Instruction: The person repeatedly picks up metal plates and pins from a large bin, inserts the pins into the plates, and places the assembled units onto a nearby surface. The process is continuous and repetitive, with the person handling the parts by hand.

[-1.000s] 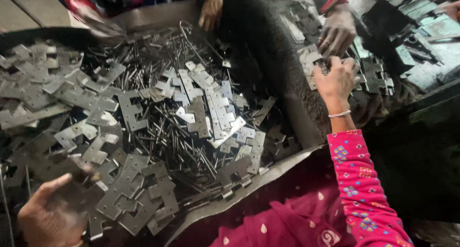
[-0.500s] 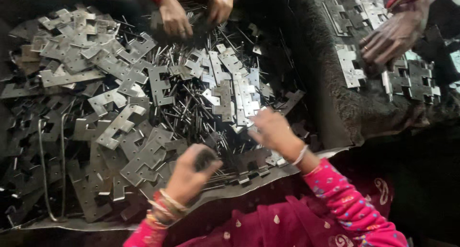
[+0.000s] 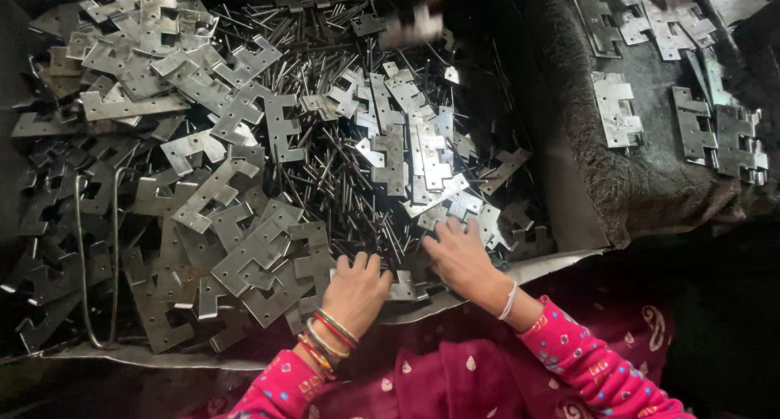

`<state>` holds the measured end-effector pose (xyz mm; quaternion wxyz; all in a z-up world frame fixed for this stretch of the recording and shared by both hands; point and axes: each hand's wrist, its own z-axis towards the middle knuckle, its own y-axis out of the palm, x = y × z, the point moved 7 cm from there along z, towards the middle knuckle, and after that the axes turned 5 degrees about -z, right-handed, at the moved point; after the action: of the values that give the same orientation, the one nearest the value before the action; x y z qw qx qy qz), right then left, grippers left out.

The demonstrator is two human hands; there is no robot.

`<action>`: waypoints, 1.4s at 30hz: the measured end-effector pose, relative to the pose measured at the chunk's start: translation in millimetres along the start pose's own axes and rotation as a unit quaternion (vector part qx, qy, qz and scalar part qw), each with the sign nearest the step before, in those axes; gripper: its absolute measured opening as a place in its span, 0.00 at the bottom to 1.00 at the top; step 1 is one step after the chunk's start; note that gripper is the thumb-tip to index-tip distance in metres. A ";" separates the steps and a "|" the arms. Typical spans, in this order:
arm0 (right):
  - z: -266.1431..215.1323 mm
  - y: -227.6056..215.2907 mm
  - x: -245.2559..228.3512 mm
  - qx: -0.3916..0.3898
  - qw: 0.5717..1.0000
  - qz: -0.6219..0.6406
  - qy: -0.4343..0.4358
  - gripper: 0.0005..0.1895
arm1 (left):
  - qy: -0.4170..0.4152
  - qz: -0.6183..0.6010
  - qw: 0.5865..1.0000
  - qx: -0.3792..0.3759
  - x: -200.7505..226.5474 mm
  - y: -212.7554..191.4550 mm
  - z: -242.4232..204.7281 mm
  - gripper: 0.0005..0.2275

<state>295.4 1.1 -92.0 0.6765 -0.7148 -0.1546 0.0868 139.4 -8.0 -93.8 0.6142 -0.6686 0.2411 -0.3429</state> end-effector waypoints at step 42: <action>-4.9 -4.3 -57.4 -0.020 0.622 0.771 0.139 0.20 | -0.234 -0.914 0.308 0.126 -32.4 26.8 -3.1 0.16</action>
<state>242.7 -22.8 -92.2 0.3608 -0.5890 0.5468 0.4732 118.7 10.6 -125.4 0.0162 -0.4290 -0.7232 -0.5410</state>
